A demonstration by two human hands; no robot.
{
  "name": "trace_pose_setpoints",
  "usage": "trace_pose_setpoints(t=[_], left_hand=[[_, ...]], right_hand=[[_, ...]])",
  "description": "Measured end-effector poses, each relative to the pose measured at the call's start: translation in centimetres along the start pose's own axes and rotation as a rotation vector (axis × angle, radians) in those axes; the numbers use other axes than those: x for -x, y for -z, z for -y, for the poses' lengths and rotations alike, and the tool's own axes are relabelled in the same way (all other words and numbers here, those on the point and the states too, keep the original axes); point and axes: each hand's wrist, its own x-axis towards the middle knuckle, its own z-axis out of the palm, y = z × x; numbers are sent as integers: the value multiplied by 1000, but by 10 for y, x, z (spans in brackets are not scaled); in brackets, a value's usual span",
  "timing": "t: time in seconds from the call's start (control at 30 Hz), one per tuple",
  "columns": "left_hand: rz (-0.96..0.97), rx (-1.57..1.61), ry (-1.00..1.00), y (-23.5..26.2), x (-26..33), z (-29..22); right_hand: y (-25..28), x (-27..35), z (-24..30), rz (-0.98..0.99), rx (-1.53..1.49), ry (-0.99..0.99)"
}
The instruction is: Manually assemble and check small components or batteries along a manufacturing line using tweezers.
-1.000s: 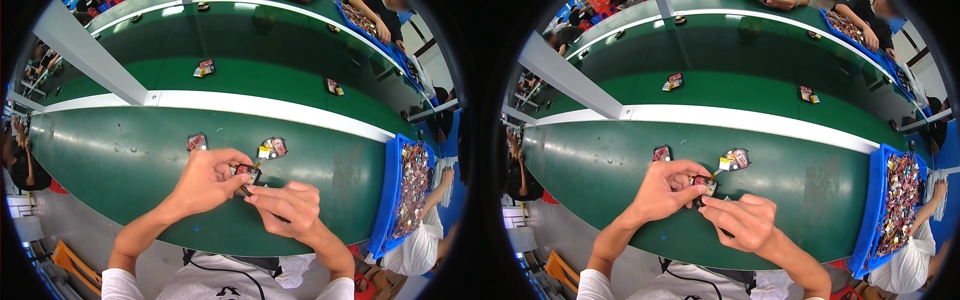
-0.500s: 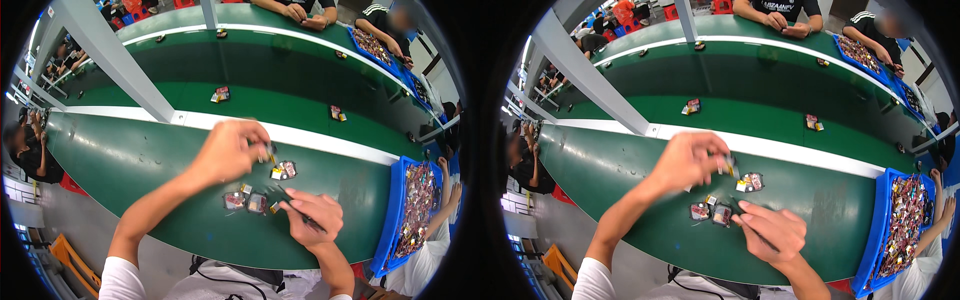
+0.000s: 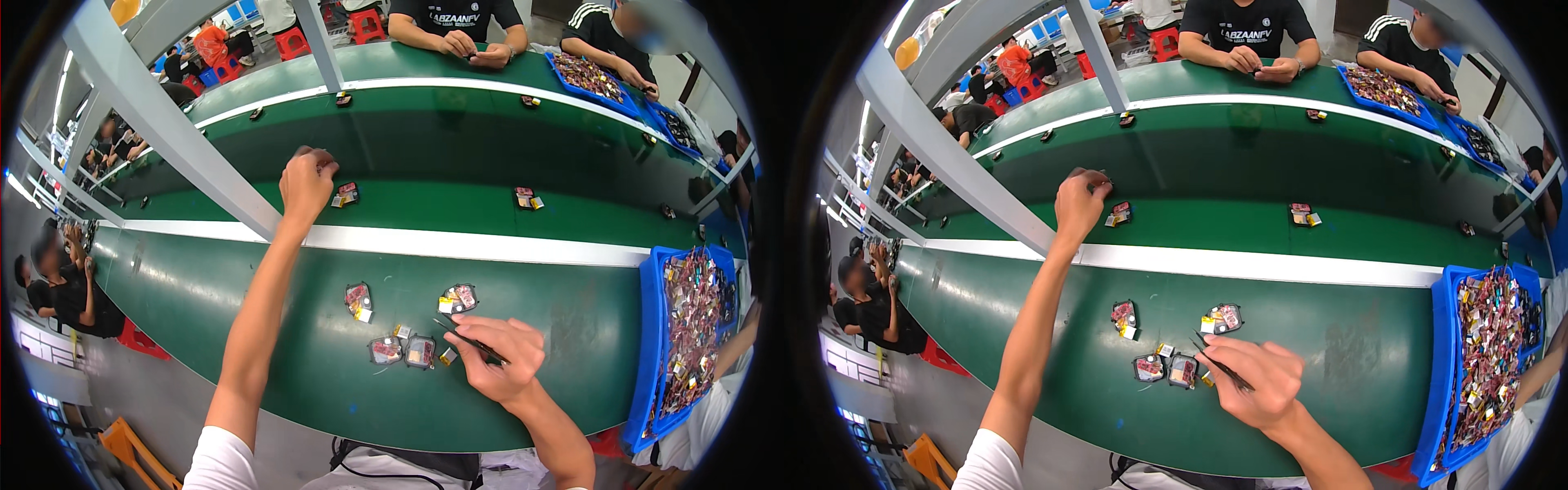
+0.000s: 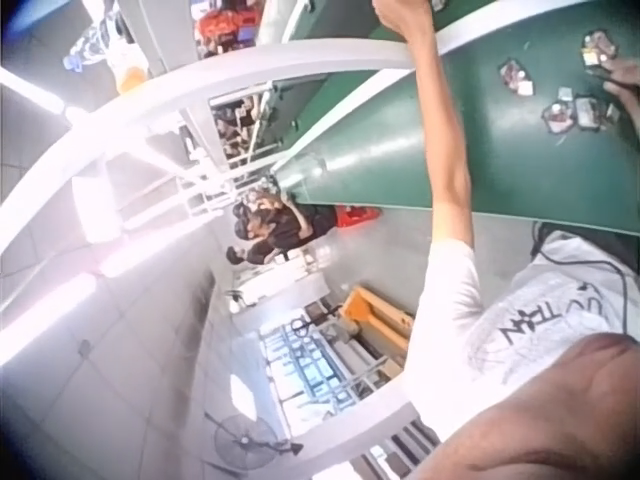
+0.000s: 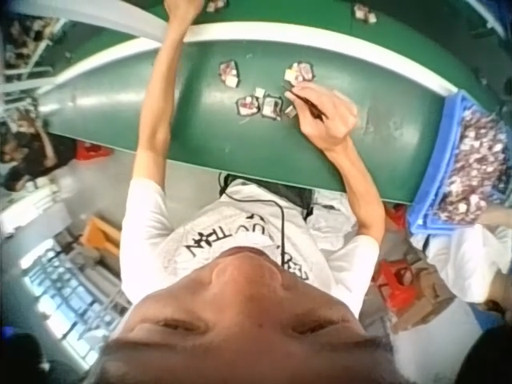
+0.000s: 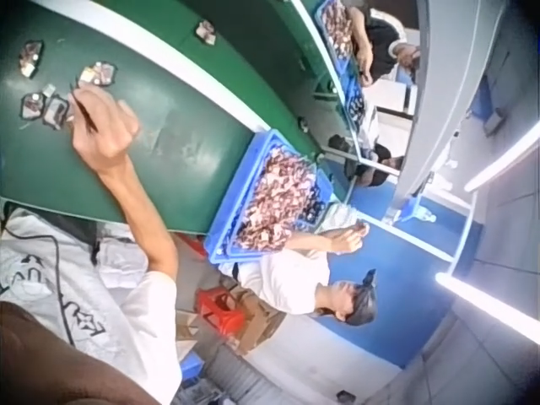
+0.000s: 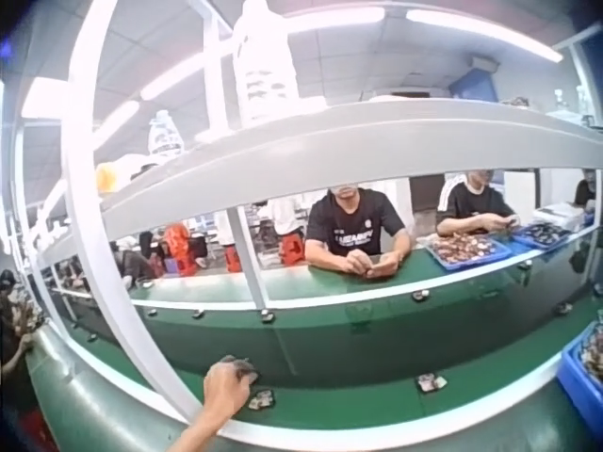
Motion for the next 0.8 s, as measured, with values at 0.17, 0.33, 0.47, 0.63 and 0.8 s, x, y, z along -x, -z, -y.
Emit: trace_pose_setpoints(t=[0.17, 0.33, 0.47, 0.63, 0.8], left_hand=[[450, 264, 97, 3, -5, 11], [473, 268, 172, 14, -4, 23], [526, 440, 402, 47, 12, -6], [582, 834, 467, 79, 73, -52], [730, 1127, 537, 90, 140, -93]], right_hand=[[-3, -2, 2, 4, -19, 15], [-5, -2, 4, 25, -21, 0], [-2, -1, 6, 42, -63, -59], [0, 2, 8, 61, -265, -422], [10, -3, 10, 64, -666, -816]])
